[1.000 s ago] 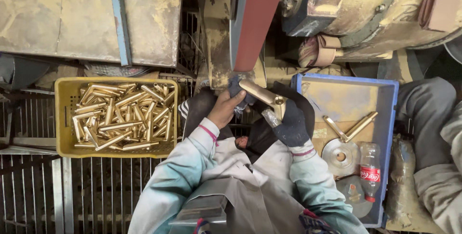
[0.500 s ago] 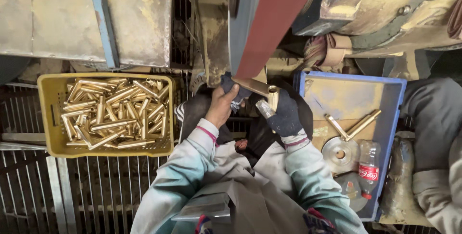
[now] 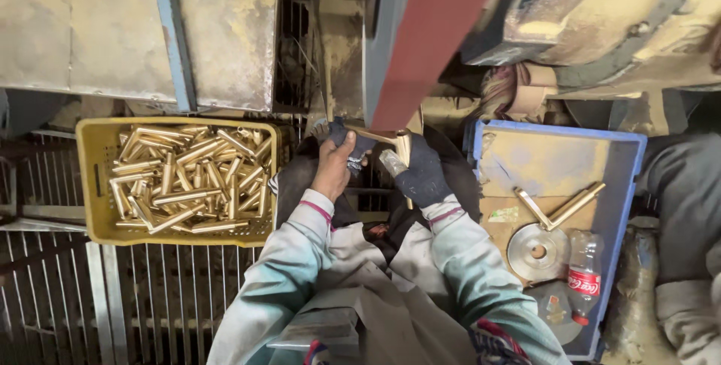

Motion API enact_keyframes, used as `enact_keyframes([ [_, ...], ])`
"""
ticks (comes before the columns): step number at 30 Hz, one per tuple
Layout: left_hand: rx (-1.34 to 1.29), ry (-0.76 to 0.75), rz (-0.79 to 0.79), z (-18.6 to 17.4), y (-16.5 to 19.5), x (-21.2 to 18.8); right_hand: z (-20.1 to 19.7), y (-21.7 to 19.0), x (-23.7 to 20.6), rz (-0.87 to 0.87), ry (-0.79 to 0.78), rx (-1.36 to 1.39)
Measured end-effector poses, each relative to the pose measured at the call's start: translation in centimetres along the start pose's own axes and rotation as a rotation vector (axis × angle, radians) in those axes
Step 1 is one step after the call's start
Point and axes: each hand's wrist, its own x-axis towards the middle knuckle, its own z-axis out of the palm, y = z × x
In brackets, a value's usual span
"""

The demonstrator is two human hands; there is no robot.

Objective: The person sits on the floor and repeatedly picks up brass-colored metal parts from a yellow basket. They press the parts against a moving belt sander to smooth the edges, then place the finished parts into a blue bin.

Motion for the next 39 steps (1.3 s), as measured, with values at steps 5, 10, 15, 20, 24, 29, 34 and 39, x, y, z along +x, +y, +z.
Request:
enact_keyframes([
  [5, 0.032, -0.072, 0.003, 2.7, -1.0, -0.3, -2.4, 0.3, -2.5, -0.052, 0.151, 0.037],
  [10, 0.033, -0.223, 0.028, 3.2, -2.3, -0.9, -2.7, 0.4, -4.7, 0.272, 0.195, 0.213],
  [15, 0.015, -0.129, -0.018, 1.2, -1.4, 0.1, -1.2, 0.2, -2.2, 0.011, 0.117, 0.124],
  [20, 0.037, -0.033, 0.007, -0.6, -0.4, 0.5, 0.8, -0.6, -0.2, 0.091, 0.047, 0.146],
  [24, 0.039, -0.05, 0.002, 1.0, -0.7, 0.1, -0.6, -0.6, -1.6, -0.007, 0.119, 0.191],
  [29, 0.06, -0.121, 0.043, 3.7, -2.1, -0.7, -2.2, -0.3, -4.2, 0.216, 0.255, 0.341],
  [34, 0.039, -0.12, -0.016, 2.2, -1.3, 0.0, -1.1, -1.0, -3.0, 0.158, 0.229, 0.253],
  [39, 0.061, -0.032, 0.018, -0.1, 0.4, 0.5, 1.2, -2.6, -0.5, 0.36, 0.074, 0.352],
])
